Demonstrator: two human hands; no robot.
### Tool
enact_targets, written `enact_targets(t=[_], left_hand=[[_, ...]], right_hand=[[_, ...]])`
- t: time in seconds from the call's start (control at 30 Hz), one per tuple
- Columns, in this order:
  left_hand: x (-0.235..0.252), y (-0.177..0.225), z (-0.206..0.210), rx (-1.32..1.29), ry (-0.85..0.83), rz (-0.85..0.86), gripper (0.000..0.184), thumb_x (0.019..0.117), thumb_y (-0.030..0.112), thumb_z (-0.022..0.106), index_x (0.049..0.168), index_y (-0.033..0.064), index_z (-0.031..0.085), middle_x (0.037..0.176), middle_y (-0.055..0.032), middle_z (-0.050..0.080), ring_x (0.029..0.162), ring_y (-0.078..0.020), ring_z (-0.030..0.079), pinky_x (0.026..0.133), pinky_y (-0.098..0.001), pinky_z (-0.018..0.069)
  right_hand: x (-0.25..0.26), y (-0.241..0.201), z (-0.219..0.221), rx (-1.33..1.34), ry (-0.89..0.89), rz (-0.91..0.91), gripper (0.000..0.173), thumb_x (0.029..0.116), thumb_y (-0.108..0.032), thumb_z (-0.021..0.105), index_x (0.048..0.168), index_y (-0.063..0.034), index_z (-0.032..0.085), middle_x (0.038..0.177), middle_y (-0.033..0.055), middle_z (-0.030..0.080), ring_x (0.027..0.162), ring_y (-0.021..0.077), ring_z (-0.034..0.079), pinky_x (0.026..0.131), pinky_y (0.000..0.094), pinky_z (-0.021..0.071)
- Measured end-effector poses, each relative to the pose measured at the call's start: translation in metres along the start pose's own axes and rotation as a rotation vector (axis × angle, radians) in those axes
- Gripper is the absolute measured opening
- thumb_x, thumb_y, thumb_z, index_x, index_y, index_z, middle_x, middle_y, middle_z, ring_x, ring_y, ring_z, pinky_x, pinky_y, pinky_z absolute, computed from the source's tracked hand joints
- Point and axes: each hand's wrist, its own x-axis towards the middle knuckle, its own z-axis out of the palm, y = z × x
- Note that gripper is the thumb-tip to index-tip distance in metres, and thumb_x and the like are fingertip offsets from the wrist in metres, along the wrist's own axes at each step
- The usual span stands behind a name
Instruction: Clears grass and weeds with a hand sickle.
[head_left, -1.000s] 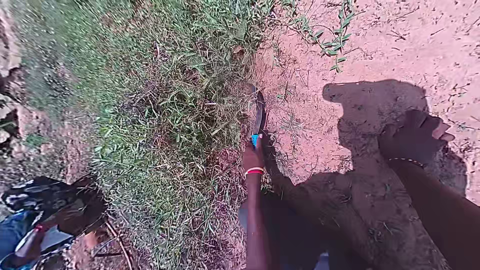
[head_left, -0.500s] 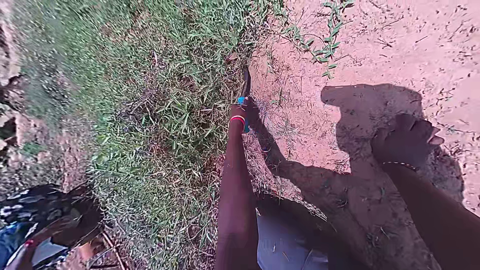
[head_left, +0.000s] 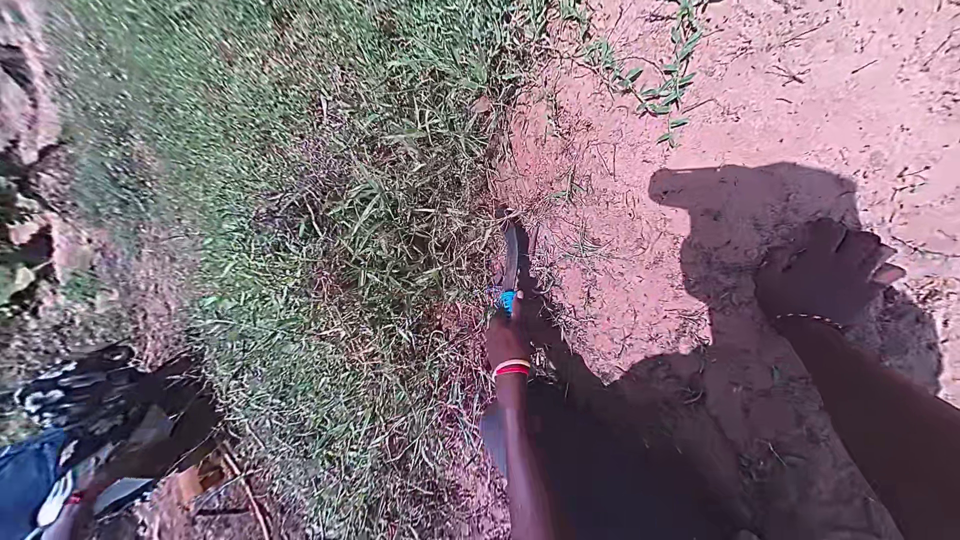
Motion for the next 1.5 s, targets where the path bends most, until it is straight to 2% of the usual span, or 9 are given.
enact_targets(t=[0.17, 0.27, 0.37, 0.5, 0.83, 0.93, 1.1, 1.27, 1.5], left_hand=[[0.036, 0.05, -0.009, -0.085, -0.01, 0.182, 0.06, 0.1105, 0.048, 0.04, 0.112, -0.0057, 0.067, 0.099, -0.0251, 0.067, 0.09, -0.0358, 0.067, 0.085, -0.0552, 0.054], [0.084, 0.087, -0.025, 0.003, 0.01, 0.234, 0.071, 0.1084, 0.056, 0.038, 0.122, -0.0083, 0.064, 0.116, -0.0343, 0.064, 0.111, -0.0481, 0.063, 0.095, -0.0653, 0.0485], [0.114, 0.118, -0.035, 0.107, -0.056, 0.189, 0.062, 0.112, 0.043, 0.038, 0.134, -0.0124, 0.057, 0.139, -0.0351, 0.056, 0.135, -0.0457, 0.053, 0.113, -0.06, 0.0391], [0.113, 0.069, -0.016, 0.051, 0.021, 0.14, 0.069, 0.1094, 0.054, 0.038, 0.13, -0.0079, 0.062, 0.129, -0.0343, 0.062, 0.125, -0.0483, 0.059, 0.106, -0.0654, 0.0432], [-0.005, 0.0, 0.005, 0.072, 0.011, -0.072, 0.063, 0.107, 0.056, 0.043, 0.135, 0.0039, 0.064, 0.125, -0.0249, 0.069, 0.12, -0.0409, 0.065, 0.101, -0.0617, 0.0484], [-0.042, -0.016, 0.017, -0.121, 0.014, -0.079, 0.058, 0.1094, 0.048, 0.044, 0.123, -0.004, 0.066, 0.106, -0.0279, 0.069, 0.1, -0.0413, 0.067, 0.091, -0.0607, 0.05], [-0.086, -0.058, 0.028, -0.219, -0.035, -0.02, 0.053, 0.1069, 0.048, 0.051, 0.114, -0.0024, 0.068, 0.076, -0.0162, 0.064, 0.062, -0.0276, 0.063, 0.064, -0.0487, 0.0567], [-0.095, -0.006, 0.024, -0.104, -0.005, 0.329, 0.048, 0.1009, 0.05, 0.059, 0.11, 0.0046, 0.072, 0.069, -0.0101, 0.065, 0.063, -0.0263, 0.064, 0.063, -0.0515, 0.0537], [-0.029, 0.12, 0.008, 0.213, -0.084, 0.531, 0.053, 0.1036, 0.053, 0.054, 0.125, 0.0063, 0.069, 0.101, -0.021, 0.074, 0.1, -0.0396, 0.071, 0.089, -0.0604, 0.0535]], right_hand=[[-0.001, 0.0, 0.001, 0.007, 0.04, -0.022, 0.066, 0.0946, -0.037, 0.048, 0.15, -0.0013, 0.042, 0.152, 0.0352, 0.039, 0.143, 0.0563, 0.034, 0.111, 0.0745, 0.0218], [0.0, 0.0, 0.003, -0.009, 0.038, -0.021, 0.066, 0.095, -0.039, 0.046, 0.15, -0.0027, 0.041, 0.153, 0.0337, 0.04, 0.143, 0.0555, 0.035, 0.11, 0.0745, 0.024], [0.002, 0.002, 0.004, -0.008, 0.059, -0.022, 0.066, 0.094, -0.038, 0.047, 0.149, -0.0022, 0.043, 0.151, 0.034, 0.042, 0.142, 0.0553, 0.036, 0.109, 0.0742, 0.0239], [0.002, 0.001, 0.003, -0.013, 0.036, -0.025, 0.065, 0.0945, -0.037, 0.046, 0.149, -0.0018, 0.042, 0.15, 0.0349, 0.041, 0.142, 0.0562, 0.035, 0.109, 0.0752, 0.0236], [-0.002, -0.002, -0.003, 0.01, 0.025, -0.023, 0.065, 0.0971, -0.042, 0.044, 0.149, -0.0034, 0.041, 0.152, 0.0363, 0.038, 0.143, 0.0581, 0.033, 0.107, 0.0777, 0.0259], [-0.002, -0.005, -0.006, 0.014, 0.024, -0.01, 0.065, 0.0962, -0.042, 0.045, 0.148, -0.003, 0.042, 0.15, 0.0374, 0.038, 0.142, 0.0587, 0.033, 0.107, 0.0779, 0.0258], [-0.002, 0.0, 0.001, 0.019, 0.002, -0.019, 0.067, 0.0967, -0.042, 0.043, 0.151, -0.0029, 0.039, 0.153, 0.0378, 0.035, 0.145, 0.0571, 0.031, 0.109, 0.0769, 0.0257], [-0.001, -0.003, -0.002, -0.003, 0.09, -0.075, 0.067, 0.0953, -0.039, 0.043, 0.148, 0.0012, 0.046, 0.146, 0.0394, 0.045, 0.138, 0.059, 0.04, 0.109, 0.0746, 0.026], [-0.005, -0.007, -0.001, -0.036, 0.12, -0.073, 0.061, 0.0945, -0.036, 0.047, 0.142, 0.0012, 0.052, 0.138, 0.0387, 0.051, 0.131, 0.059, 0.048, 0.1, 0.0746, 0.0354]])
